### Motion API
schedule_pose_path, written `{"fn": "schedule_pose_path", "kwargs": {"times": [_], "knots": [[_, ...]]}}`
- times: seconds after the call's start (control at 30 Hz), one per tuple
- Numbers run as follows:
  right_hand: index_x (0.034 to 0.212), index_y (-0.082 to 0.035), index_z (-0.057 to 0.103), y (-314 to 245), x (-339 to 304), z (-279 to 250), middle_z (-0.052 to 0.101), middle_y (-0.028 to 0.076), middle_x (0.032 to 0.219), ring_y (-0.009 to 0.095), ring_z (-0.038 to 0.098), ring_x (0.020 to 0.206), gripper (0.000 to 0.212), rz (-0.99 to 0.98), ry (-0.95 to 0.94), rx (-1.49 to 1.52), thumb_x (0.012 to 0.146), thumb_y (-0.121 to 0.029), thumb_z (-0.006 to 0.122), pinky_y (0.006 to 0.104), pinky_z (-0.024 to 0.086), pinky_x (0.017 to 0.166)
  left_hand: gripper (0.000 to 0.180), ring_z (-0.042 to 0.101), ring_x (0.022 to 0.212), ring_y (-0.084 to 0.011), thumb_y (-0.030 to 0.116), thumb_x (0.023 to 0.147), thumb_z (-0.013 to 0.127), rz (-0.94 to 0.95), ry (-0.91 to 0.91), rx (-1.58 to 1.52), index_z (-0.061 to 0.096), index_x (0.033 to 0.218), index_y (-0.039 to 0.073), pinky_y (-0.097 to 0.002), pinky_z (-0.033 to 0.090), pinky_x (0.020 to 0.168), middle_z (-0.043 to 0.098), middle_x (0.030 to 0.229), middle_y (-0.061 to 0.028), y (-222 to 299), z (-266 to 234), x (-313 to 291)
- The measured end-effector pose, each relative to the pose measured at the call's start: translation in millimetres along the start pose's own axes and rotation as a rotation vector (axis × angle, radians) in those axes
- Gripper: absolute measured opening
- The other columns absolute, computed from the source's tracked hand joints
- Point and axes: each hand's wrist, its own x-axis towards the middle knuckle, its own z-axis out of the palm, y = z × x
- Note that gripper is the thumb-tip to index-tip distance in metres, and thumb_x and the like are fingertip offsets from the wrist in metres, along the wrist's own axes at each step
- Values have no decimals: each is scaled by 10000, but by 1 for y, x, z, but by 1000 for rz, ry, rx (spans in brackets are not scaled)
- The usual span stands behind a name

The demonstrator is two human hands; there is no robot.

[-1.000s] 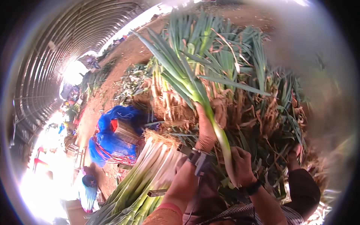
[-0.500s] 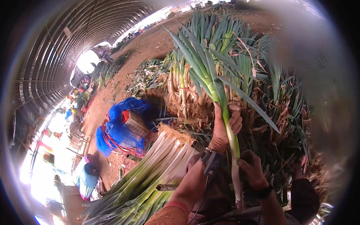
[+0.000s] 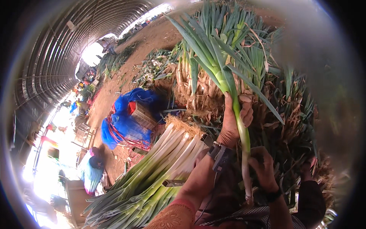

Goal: The recorder is peeling and cleaning harvested leeks and placing them in a pile.

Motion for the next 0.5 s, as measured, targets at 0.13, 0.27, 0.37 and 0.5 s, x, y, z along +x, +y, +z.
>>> {"fn": "schedule_pose_path", "kwargs": {"times": [0.13,0.27,0.37,0.5], "knots": [[1151,6,565,5,-15,4,627,57,969,107,597,849,271,182,-86,163,899,-92,586,265,488,766,627,314,387,-79,683,935,386,44,-40,32,586,970,90,-220,249,338,330,532,52,10,-8,1],[1188,18,564,27,-39,-11,610,51,988,98,577,894,314,342,-306,184,961,-199,560,259,475,791,623,319,391,-85,683,938,383,-50,-24,-114,592,939,96,-233,243,354,350,537,50,6,-8,9],[1143,-10,580,15,-47,-12,576,18,917,67,533,747,304,312,-403,243,978,-265,557,254,452,616,654,407,432,-103,768,860,438,-125,360,-163,600,895,135,-237,285,391,434,571,46,12,10,5],[1139,11,576,34,-28,-4,582,27,850,115,553,746,326,212,-209,8,985,-274,536,295,462,647,527,549,557,-136,613,933,511,-4,364,321,575,907,91,-268,456,490,540,658,-17,12,-19,-1]]}}
